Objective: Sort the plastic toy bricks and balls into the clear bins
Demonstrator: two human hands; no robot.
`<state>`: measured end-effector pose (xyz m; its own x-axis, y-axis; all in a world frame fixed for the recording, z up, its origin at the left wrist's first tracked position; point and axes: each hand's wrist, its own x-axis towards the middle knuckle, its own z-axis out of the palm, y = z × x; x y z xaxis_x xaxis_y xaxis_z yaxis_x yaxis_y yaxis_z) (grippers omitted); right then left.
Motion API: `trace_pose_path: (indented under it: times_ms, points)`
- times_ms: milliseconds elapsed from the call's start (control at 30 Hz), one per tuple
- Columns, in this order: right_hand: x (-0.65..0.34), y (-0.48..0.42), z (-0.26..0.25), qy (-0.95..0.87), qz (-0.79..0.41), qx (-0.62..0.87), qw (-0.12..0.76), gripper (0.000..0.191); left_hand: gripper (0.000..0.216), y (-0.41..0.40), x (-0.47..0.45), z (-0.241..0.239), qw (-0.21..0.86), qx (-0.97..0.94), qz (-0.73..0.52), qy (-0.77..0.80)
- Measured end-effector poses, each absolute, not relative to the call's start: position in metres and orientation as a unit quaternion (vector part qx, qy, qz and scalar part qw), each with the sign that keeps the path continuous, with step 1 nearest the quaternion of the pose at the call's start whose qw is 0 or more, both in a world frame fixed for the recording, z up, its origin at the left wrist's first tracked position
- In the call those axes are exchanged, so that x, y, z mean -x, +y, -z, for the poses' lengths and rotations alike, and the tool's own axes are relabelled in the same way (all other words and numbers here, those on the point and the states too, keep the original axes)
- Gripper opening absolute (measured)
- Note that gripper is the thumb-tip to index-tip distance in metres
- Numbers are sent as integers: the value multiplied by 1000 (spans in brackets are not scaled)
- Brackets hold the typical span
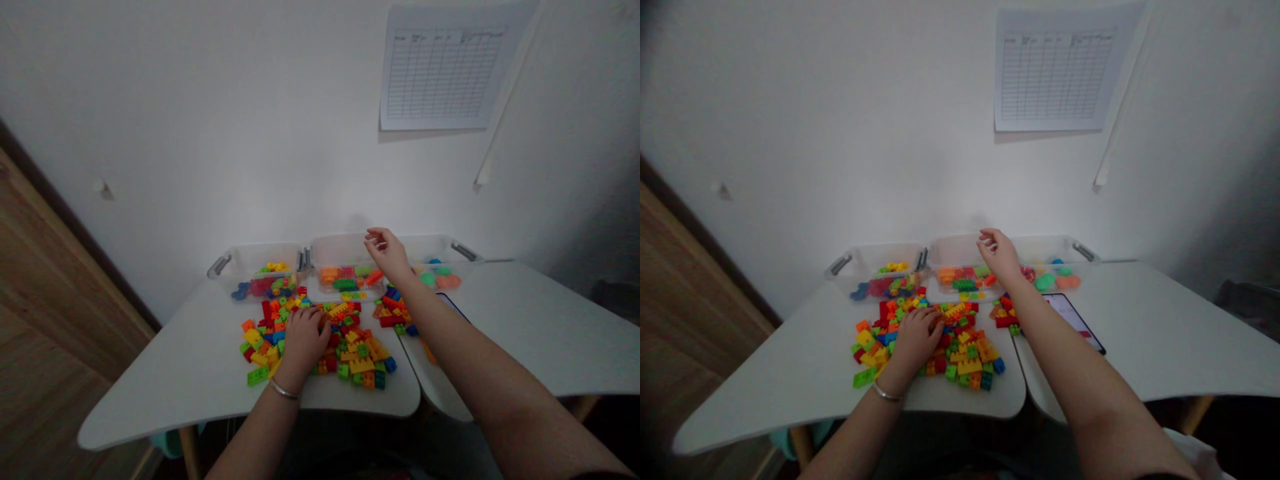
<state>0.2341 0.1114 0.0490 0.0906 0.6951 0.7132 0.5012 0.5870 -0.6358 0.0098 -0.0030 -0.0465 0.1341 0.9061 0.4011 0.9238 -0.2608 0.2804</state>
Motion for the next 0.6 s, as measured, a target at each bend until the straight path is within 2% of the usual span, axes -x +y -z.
trace_pose_path:
  times_ms: [100,167,367,600]
  points:
    - [-232,84,-37,-621,-105,446,636,33,26,-4,-10,47,20,753,256,-605]
    - [-230,70,-20,-622,-128,463,618,33,26,-4,-10,47,22,752,259,-605]
    - [-229,63,35,-714,-146,500,467,24,26,-6,-11,43,19,753,255,-607]
    - [-213,68,40,-795,-51,536,279,27,27,-5,-11,45,18,753,249,-608]
